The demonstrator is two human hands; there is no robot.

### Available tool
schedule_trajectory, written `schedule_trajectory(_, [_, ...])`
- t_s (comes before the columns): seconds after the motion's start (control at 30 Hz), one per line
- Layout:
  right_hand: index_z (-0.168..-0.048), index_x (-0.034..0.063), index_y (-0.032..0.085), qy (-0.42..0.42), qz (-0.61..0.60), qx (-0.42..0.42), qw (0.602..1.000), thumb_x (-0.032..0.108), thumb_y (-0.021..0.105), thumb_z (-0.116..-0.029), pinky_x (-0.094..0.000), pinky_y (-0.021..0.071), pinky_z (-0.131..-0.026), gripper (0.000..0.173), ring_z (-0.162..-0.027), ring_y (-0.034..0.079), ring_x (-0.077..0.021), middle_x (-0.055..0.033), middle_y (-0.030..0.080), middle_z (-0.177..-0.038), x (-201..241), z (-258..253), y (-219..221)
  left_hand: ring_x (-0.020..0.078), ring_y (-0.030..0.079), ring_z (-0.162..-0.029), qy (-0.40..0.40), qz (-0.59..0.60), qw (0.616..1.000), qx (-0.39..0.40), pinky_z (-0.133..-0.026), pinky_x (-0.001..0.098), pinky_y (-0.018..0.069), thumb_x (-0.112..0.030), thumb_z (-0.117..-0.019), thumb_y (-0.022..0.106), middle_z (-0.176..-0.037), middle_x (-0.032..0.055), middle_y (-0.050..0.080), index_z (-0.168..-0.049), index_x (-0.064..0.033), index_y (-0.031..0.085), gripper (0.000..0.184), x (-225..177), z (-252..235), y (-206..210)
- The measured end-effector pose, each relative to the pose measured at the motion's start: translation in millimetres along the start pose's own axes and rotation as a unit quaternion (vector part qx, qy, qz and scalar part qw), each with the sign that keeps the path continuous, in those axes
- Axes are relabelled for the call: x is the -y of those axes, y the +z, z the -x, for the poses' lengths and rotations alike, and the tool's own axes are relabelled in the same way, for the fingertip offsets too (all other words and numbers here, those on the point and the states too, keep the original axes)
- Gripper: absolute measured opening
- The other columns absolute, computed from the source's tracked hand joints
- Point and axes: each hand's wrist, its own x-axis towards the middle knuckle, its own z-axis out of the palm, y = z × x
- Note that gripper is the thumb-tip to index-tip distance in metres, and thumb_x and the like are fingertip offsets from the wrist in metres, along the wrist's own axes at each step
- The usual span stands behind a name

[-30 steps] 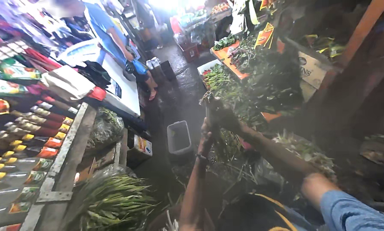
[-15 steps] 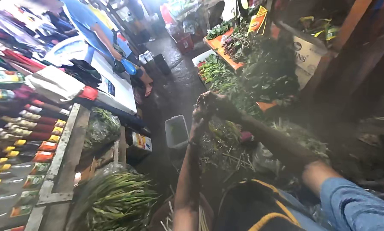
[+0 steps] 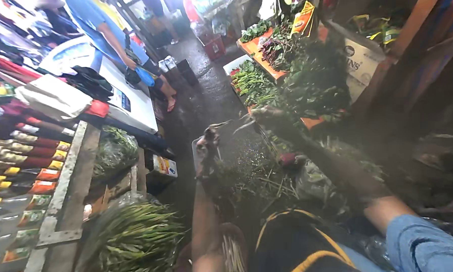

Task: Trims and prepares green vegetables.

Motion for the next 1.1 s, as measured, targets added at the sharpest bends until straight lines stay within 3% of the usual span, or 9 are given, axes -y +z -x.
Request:
schedule_trajectory(0.1, [-0.113, -0.0009, 0.072, 0.037, -0.076, -0.039, 0.996, 0.005, 0.070, -0.0914, -0.0287, 0.0591, -0.092, 0.022, -0.104, 0.068, -0.0109, -0.0092, 0.069, -0.113, -10.7, -3.1, -16.1, 0.0054, 0.059, -0.072, -0.042, 0.056, 0.997, -0.014, -0.067, 0.0240, 0.0533, -0.018, -0.1012, 0.059, -0.090, 0.0018, 0.065, -0.123, -0.0022, 0.061, 0.027, 4.9, 14.3, -17.0])
schedule_trajectory(0.23, [-0.107, -0.0040, 0.071, 0.087, -0.037, 0.009, 0.996, 0.001, 0.078, -0.0817, -0.0274, 0.0592, -0.085, 0.027, -0.091, 0.069, -0.0093, -0.0097, 0.072, -0.101, 10.4, -17.6, -13.8, 0.0110, 0.067, -0.088, -0.034, 0.039, 0.997, 0.051, -0.080, 0.0319, 0.0567, -0.018, -0.1024, 0.058, -0.105, 0.0071, 0.071, -0.126, -0.0015, 0.063, 0.029, -11.4, 26.2, 3.8])
schedule_trajectory(0.33, [-0.110, -0.0022, 0.071, 0.097, 0.063, 0.062, 0.991, 0.010, 0.083, -0.0814, -0.0415, 0.0576, -0.087, 0.033, -0.090, 0.070, -0.0188, -0.0131, 0.073, -0.099, 24.4, -24.0, 3.0, 0.0107, 0.068, -0.088, 0.013, 0.035, 0.996, 0.084, -0.080, 0.0325, 0.0579, -0.011, -0.0957, 0.066, -0.105, 0.0070, 0.073, -0.122, -0.0017, 0.068, 0.028, -22.5, 30.2, 34.8])
schedule_trajectory(0.43, [-0.105, -0.0050, 0.069, 0.040, 0.097, 0.065, 0.992, 0.006, 0.080, -0.0814, -0.0437, 0.0564, -0.084, 0.028, -0.086, 0.069, -0.0235, -0.0165, 0.071, -0.094, 36.6, -23.8, 27.4, 0.0167, 0.069, -0.099, 0.079, -0.018, 0.991, 0.102, -0.093, 0.0384, 0.0563, -0.010, -0.0920, 0.073, -0.112, 0.0106, 0.073, -0.119, -0.0010, 0.071, 0.029, -36.3, 34.8, 60.3])
schedule_trajectory(0.53, [-0.104, -0.0041, 0.071, 0.042, 0.104, 0.037, 0.993, 0.007, 0.078, -0.0837, -0.0477, 0.0578, -0.083, 0.024, -0.085, 0.072, -0.0259, -0.0166, 0.073, -0.092, 43.6, -23.0, 47.0, 0.0198, 0.070, -0.087, 0.125, -0.043, 0.990, 0.057, -0.085, 0.0404, 0.0576, -0.010, -0.0877, 0.078, -0.096, 0.0138, 0.074, -0.105, 0.0033, 0.073, 0.022, -40.9, 38.0, 79.2])
schedule_trajectory(0.63, [-0.097, -0.0012, 0.072, 0.072, 0.085, 0.005, 0.994, 0.020, 0.075, -0.0906, -0.0439, 0.0562, -0.076, 0.022, -0.076, 0.069, -0.0202, -0.0123, 0.072, -0.084, 58.8, -23.7, 52.8, 0.0096, 0.065, -0.072, 0.093, -0.013, 0.995, 0.040, -0.073, 0.0314, 0.0562, -0.010, -0.0869, 0.078, -0.081, 0.0066, 0.071, -0.099, 0.0019, 0.073, 0.018, -39.0, 43.5, 82.6])
schedule_trajectory(0.77, [-0.102, 0.0002, 0.071, 0.093, -0.066, -0.057, 0.992, 0.012, 0.063, -0.0963, -0.0330, 0.0597, -0.072, 0.015, -0.074, 0.069, -0.0100, -0.0057, 0.072, -0.087, 58.8, -28.5, 46.9, 0.0017, 0.064, -0.071, 0.094, 0.064, 0.991, 0.069, -0.070, 0.0226, 0.0563, -0.004, -0.0866, 0.074, -0.081, 0.0001, 0.071, -0.100, -0.0010, 0.074, 0.013, -27.2, 46.3, 80.4])
schedule_trajectory(0.93, [-0.109, -0.0009, 0.062, 0.156, -0.209, -0.138, 0.955, 0.004, 0.052, -0.1019, -0.0298, 0.0624, -0.064, 0.013, -0.068, 0.069, -0.0099, -0.0026, 0.070, -0.085, 59.8, -25.2, 11.1, 0.0028, 0.064, -0.070, 0.031, 0.088, 0.994, 0.055, -0.069, 0.0237, 0.0563, -0.009, -0.0889, 0.075, -0.080, -0.0011, 0.069, -0.101, -0.0016, 0.070, 0.015, -21.7, 47.2, 71.4])
schedule_trajectory(1.1, [-0.125, -0.0020, 0.064, 0.264, -0.109, 0.127, 0.950, 0.008, 0.063, -0.0977, -0.0355, 0.0585, -0.065, 0.028, -0.073, 0.066, -0.0172, -0.0161, 0.069, -0.110, 9.8, 44.4, 32.1, 0.0061, 0.061, -0.070, 0.007, 0.071, 0.996, 0.052, -0.069, 0.0268, 0.0550, -0.016, -0.0918, 0.074, -0.081, 0.0009, 0.066, -0.109, -0.0012, 0.068, 0.023, -44.3, 43.5, 62.0])
